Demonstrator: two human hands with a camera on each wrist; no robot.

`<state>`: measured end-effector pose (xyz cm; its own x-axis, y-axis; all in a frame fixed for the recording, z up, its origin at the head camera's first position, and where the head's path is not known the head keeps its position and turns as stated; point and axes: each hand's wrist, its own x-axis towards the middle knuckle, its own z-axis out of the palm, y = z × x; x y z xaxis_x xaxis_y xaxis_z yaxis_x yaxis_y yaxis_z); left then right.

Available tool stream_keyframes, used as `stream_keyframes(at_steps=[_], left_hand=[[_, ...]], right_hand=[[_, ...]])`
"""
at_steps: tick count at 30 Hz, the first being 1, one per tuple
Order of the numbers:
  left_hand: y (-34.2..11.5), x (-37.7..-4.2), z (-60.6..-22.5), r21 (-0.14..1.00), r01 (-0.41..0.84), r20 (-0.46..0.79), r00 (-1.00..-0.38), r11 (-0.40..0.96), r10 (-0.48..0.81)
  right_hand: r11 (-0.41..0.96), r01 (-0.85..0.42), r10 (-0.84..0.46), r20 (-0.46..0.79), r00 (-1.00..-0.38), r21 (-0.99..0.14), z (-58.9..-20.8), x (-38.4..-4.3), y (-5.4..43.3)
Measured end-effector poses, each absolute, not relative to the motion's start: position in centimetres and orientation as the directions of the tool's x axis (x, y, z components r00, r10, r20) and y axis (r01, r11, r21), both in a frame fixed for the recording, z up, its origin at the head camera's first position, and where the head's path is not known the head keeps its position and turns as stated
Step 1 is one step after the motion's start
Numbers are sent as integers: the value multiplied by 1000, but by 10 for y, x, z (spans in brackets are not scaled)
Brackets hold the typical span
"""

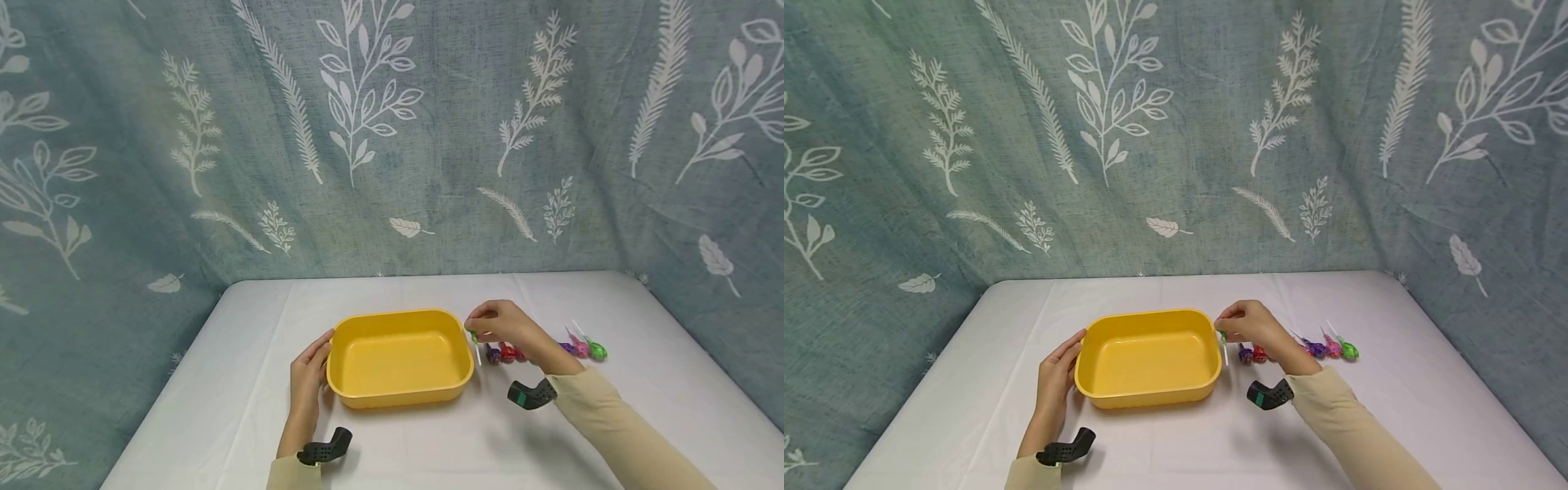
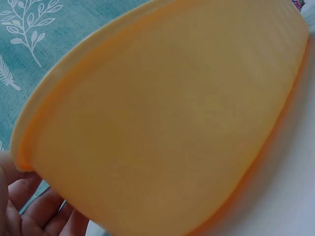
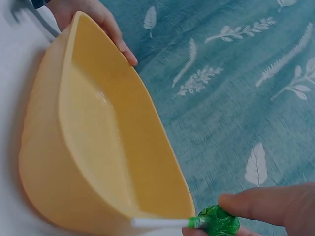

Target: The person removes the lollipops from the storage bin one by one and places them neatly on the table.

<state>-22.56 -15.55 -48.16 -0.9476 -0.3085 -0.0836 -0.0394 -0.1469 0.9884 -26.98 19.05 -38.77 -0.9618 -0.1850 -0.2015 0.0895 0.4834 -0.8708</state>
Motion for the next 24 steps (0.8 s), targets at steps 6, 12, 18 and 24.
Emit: stream_keyframes(at_steps=[6,12,18,24], left_hand=[[-155,-224,-480,989,-46,-88,-948,-140,-305],[-155,-225,-481,989,-49,-90,-948,-139,-304],[-156,-226,-482,990,-47,-87,-949,-136,-303],[-156,-226,-482,990,-45,-85,-948,-136,-306]], right_hand=[[437,126,-157,-214,-964,-890,-390,-264,210],[385,130,-121,-189,-974,-914,-398,-260,237],[284,179,-84,-211,-974,-942,-408,-257,265],[241,208,-26,-220,-975,-948,-412,-253,292]])
